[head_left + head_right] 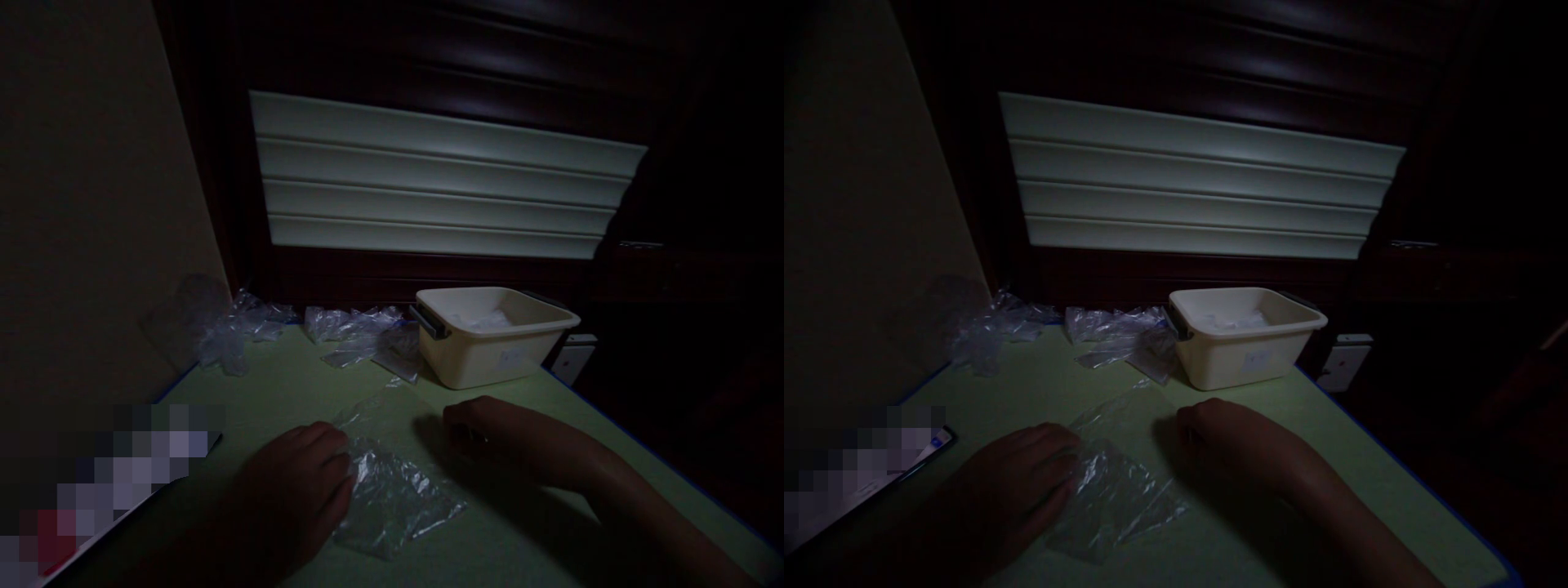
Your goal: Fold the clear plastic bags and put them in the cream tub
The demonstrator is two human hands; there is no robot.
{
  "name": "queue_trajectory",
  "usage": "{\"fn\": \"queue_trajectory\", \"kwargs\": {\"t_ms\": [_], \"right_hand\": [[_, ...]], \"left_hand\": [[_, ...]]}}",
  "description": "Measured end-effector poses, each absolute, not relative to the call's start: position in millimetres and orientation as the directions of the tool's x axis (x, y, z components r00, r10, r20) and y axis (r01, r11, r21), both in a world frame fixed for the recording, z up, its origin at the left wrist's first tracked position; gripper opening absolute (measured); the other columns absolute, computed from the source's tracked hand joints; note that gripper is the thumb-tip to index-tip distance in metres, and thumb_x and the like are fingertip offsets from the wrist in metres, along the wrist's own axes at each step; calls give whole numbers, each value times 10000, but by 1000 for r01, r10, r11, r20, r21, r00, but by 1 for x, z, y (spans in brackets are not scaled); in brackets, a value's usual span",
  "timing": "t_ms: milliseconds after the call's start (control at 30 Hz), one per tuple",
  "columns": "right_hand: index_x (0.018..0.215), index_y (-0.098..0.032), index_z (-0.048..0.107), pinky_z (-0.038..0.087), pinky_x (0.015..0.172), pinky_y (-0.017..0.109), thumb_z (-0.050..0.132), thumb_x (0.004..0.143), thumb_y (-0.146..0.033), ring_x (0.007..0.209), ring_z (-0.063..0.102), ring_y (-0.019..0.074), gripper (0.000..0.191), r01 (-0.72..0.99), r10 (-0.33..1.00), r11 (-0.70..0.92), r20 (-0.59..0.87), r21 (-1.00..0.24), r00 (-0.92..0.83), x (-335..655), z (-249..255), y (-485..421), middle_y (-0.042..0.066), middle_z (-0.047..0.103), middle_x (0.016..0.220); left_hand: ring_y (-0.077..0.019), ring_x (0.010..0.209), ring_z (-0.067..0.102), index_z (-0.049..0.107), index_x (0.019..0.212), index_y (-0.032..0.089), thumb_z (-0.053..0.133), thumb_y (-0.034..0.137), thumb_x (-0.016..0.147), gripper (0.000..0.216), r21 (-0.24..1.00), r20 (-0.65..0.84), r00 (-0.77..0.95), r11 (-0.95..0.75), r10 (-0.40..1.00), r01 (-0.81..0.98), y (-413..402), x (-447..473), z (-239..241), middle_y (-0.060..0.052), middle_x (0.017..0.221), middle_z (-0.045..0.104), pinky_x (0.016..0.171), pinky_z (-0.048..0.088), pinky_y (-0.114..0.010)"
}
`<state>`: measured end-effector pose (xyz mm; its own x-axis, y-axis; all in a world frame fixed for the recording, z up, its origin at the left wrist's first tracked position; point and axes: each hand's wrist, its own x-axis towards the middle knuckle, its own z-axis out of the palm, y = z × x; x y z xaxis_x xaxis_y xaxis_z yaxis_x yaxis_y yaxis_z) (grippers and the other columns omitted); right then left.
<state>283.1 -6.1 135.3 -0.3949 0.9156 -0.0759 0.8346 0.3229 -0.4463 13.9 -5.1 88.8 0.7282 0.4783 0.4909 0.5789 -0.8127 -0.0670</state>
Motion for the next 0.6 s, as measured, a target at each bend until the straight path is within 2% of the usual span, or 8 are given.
{"fn": "queue_trajectory", "kwargs": {"t_ms": [100,233,367,467,600], "right_hand": [[679,-212,628,313,486,292,517,796,-86,535,535,168,205,853,930,325,-28,-408,-367,286,130,-5,76,663,670],[753,-190,646,330,501,295,489,845,-169,583,578,185,183,884,906,356,-118,-304,-406,281,128,-4,103,679,738],[811,-171,663,301,472,264,484,831,-155,571,574,161,180,881,883,374,-177,-290,-434,271,133,-9,86,683,735],[806,-175,673,284,459,249,516,810,-127,554,547,147,164,863,856,392,-218,-320,-470,269,139,-13,62,669,701],[852,-191,677,370,548,222,661,756,-128,673,582,147,116,758,782,450,-200,-472,-590,273,145,-14,11,669,791]], "left_hand": [[-206,748,598,605,739,167,474,65,823,185,-71,504,716,-803,483,592,-3,12,86,-58,794,637,699,526,-338],[-205,732,599,597,719,166,525,51,787,152,-90,451,727,-785,517,613,0,11,81,-47,776,635,690,536,-348],[-216,754,620,616,745,164,549,49,785,139,-136,465,715,-756,522,641,4,8,80,-47,801,664,710,541,-368],[-228,843,629,636,814,154,470,28,843,211,-177,535,703,-751,469,636,3,9,85,-74,889,686,757,534,-375],[-191,800,625,623,816,156,429,31,883,240,-163,562,752,-845,345,510,-12,18,90,-59,883,690,713,519,-310]]}}
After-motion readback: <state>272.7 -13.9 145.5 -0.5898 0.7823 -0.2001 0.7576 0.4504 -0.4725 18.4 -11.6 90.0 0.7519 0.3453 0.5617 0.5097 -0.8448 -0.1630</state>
